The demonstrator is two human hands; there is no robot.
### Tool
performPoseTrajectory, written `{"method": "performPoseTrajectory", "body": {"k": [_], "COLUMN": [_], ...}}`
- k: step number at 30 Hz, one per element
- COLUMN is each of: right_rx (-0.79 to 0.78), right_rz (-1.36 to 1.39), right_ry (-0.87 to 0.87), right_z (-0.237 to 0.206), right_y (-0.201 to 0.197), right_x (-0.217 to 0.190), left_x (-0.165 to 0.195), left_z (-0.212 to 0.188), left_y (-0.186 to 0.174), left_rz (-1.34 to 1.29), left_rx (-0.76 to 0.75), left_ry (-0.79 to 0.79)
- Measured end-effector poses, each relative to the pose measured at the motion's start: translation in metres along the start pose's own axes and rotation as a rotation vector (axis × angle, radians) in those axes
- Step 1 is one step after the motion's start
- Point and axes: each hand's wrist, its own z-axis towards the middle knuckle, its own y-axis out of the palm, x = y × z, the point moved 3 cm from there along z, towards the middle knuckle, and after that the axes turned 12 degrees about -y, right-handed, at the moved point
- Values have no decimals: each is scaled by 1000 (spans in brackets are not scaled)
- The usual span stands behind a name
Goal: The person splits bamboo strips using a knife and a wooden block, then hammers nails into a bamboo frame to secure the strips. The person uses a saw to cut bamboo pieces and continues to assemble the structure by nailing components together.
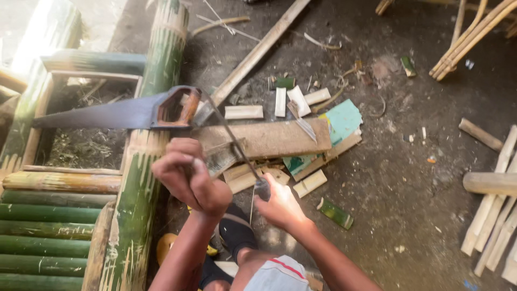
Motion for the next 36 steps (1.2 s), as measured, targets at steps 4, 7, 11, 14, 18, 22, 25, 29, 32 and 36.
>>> {"method": "performPoseTrajectory", "body": {"k": [4, 7, 11, 14, 18, 22, 25, 29, 32, 36], "right_rx": [63, 45, -13, 84, 73, 10, 33, 77, -29, 82], "right_rz": [40, 89, 48, -134, -145, 19, -56, -245, -36, -205], "right_ry": [-105, -59, -120, -230, -2, -153, -54, -69, 70, -104], "right_z": [-8, -4, -3, 12, 38, 27, 36, 71, 66, 63], "right_y": [-16, -12, 1, 0, -4, 8, 20, 26, 40, 48], "right_x": [-59, -61, -47, -44, -30, -24, -8, 22, 49, 58], "left_x": [8, 3, -2, -1, -6, -18, -20, -26, -29, -25], "left_z": [-20, -16, -9, -8, -1, 11, 15, 25, 34, 41], "left_y": [-3, -13, -19, -18, -22, -26, -35, -51, -57, -48], "left_rz": [-29, -50, -10, 11, -46, -59, -56, -111, -122, -72], "left_rx": [-112, -77, -13, -29, -6, 58, 14, 30, 89, 80], "left_ry": [24, 37, 27, 61, -18, -33, -100, -150, -139, -180]}}
